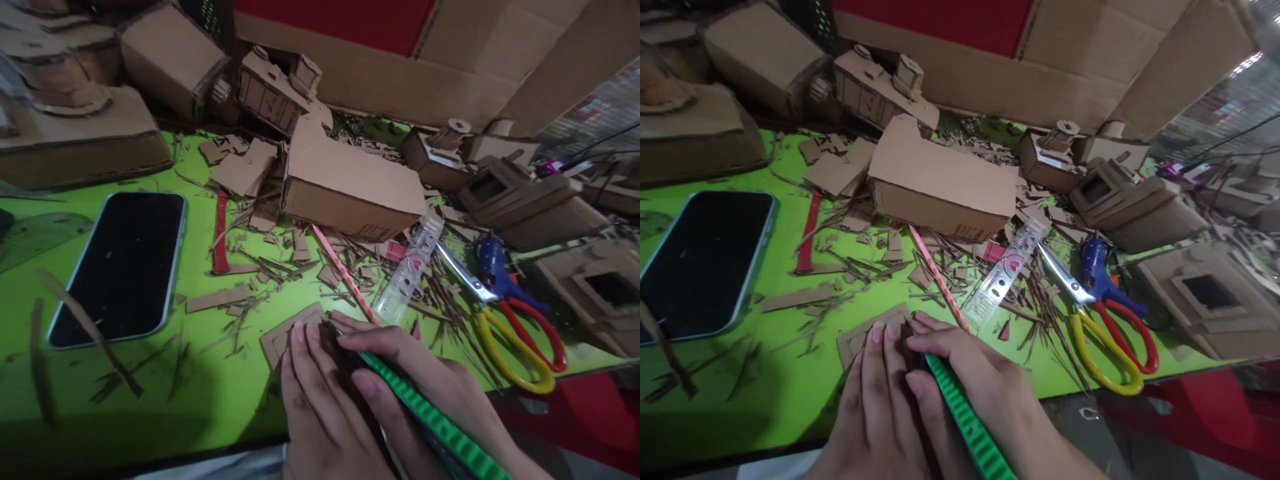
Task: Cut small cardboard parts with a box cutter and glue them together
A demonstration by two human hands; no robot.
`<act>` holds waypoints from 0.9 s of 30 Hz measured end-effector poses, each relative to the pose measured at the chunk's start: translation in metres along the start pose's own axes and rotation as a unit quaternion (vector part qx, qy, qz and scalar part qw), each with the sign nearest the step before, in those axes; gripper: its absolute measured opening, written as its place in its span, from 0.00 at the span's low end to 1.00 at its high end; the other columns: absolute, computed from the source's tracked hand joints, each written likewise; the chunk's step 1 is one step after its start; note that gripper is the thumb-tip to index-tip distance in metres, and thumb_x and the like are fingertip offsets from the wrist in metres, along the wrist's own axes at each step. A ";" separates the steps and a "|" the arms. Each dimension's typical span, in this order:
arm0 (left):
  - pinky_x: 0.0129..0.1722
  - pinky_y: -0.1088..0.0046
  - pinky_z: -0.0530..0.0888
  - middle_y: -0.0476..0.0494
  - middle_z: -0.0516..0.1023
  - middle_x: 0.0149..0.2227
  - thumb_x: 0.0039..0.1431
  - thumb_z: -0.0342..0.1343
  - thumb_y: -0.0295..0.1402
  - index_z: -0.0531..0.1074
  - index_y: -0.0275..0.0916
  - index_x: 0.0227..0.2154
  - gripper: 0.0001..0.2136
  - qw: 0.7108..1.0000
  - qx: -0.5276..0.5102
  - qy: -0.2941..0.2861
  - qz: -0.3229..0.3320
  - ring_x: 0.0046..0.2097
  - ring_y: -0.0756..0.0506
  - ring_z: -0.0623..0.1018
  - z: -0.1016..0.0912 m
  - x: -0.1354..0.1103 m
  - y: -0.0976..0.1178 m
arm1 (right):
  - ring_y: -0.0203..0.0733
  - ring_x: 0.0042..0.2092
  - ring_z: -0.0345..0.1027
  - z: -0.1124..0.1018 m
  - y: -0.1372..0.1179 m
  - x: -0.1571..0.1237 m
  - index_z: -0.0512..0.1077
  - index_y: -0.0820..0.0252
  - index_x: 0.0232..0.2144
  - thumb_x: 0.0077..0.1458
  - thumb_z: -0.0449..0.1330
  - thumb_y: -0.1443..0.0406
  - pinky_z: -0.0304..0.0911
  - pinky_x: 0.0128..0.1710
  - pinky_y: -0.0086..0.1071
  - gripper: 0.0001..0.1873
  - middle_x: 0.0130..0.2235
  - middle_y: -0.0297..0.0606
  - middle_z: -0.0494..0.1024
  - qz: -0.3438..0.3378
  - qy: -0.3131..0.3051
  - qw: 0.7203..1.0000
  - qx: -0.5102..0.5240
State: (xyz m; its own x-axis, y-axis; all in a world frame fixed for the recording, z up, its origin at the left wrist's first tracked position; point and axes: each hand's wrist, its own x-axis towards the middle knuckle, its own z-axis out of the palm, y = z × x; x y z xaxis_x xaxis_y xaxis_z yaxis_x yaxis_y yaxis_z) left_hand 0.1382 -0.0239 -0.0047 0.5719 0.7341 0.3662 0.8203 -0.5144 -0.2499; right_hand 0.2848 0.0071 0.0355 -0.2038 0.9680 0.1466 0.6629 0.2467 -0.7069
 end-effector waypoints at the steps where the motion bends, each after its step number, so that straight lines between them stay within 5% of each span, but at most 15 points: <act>1: 0.49 0.47 0.89 0.21 0.88 0.47 0.65 0.55 0.33 0.82 0.23 0.48 0.18 1.000 0.010 0.015 0.013 0.50 0.24 0.89 0.002 0.000 -0.002 | 0.46 0.50 0.90 0.000 0.000 -0.001 0.80 0.46 0.51 0.70 0.61 0.65 0.85 0.52 0.35 0.11 0.51 0.32 0.91 0.005 0.003 1.000 0.008; 6: 0.42 0.51 0.90 0.16 0.87 0.46 0.62 0.56 0.33 0.82 0.18 0.45 0.20 0.997 0.042 0.048 0.040 0.47 0.22 0.89 0.004 0.002 -0.009 | 0.42 0.52 0.89 0.002 -0.001 -0.008 0.79 0.40 0.51 0.74 0.62 0.59 0.83 0.51 0.27 0.08 0.52 0.26 0.91 0.035 0.071 0.996 0.047; 10: 0.43 0.48 0.89 0.16 0.87 0.45 0.60 0.57 0.33 0.82 0.17 0.46 0.21 0.996 0.040 0.057 0.051 0.47 0.21 0.89 0.001 0.001 -0.010 | 0.39 0.53 0.88 0.003 -0.003 -0.009 0.80 0.42 0.49 0.73 0.63 0.61 0.80 0.53 0.23 0.07 0.52 0.26 0.91 0.040 0.067 0.995 0.063; 20: 0.40 0.48 0.90 0.20 0.89 0.41 0.54 0.56 0.35 0.83 0.26 0.41 0.18 0.994 0.046 0.079 0.053 0.43 0.21 0.90 0.008 0.004 -0.010 | 0.46 0.56 0.87 0.003 0.001 -0.011 0.79 0.42 0.53 0.71 0.60 0.67 0.82 0.57 0.36 0.15 0.56 0.30 0.89 0.030 0.011 0.999 0.020; 27: 0.40 0.44 0.89 0.15 0.87 0.41 0.49 0.55 0.37 0.82 0.18 0.44 0.26 0.992 0.039 0.098 0.064 0.43 0.18 0.89 0.008 0.006 -0.012 | 0.46 0.53 0.89 0.001 -0.003 -0.007 0.80 0.45 0.52 0.72 0.60 0.62 0.83 0.56 0.36 0.11 0.54 0.31 0.91 0.035 0.007 0.999 0.001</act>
State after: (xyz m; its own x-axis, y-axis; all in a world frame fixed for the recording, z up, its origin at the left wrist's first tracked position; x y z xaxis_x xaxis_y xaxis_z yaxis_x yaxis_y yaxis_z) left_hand 0.1323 -0.0098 -0.0066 0.6660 0.5599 0.4929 0.7430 -0.5568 -0.3714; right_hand 0.2837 -0.0006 0.0355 -0.1470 0.9834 0.1064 0.6739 0.1783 -0.7170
